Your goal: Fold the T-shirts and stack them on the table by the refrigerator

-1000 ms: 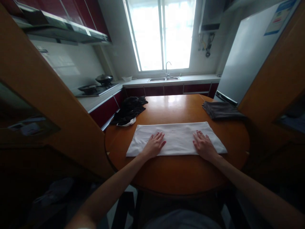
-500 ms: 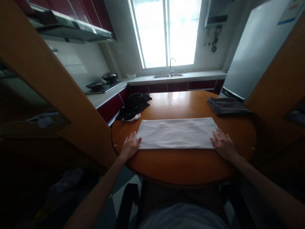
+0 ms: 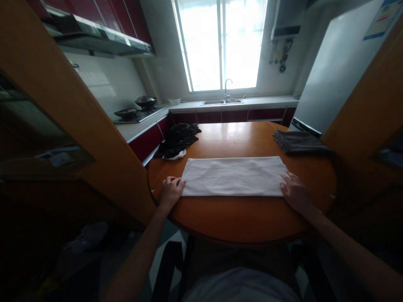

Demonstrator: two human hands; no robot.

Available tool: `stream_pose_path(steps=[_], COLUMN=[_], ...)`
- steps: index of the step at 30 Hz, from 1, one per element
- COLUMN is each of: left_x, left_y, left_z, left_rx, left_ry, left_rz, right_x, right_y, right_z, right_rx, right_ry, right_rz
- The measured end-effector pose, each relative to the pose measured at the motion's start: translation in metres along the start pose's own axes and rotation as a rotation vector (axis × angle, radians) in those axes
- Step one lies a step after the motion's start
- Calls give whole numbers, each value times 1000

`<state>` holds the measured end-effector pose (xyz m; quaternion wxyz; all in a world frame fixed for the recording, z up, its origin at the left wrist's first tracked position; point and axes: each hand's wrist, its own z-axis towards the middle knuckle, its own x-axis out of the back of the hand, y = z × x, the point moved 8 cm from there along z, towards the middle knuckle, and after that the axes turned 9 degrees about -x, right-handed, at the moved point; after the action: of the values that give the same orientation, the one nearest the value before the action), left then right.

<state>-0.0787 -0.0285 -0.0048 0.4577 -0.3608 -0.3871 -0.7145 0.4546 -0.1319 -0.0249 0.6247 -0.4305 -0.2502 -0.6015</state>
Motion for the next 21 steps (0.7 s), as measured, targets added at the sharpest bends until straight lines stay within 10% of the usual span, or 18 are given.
stream_pose_path(steps=[6, 12, 21], left_x=[-1, -7, 22], left_y=[-4, -5, 56], left_z=[6, 17, 61], left_rx=[39, 154, 115], left_ry=[-16, 40, 115], left_rz=[-70, -403, -814], right_x=[14, 12, -56], right_y=[-17, -98, -225], right_z=[7, 33, 82], right_rx=[-15, 4, -193], right_ry=[32, 5, -573], right_rz=[87, 447, 1069])
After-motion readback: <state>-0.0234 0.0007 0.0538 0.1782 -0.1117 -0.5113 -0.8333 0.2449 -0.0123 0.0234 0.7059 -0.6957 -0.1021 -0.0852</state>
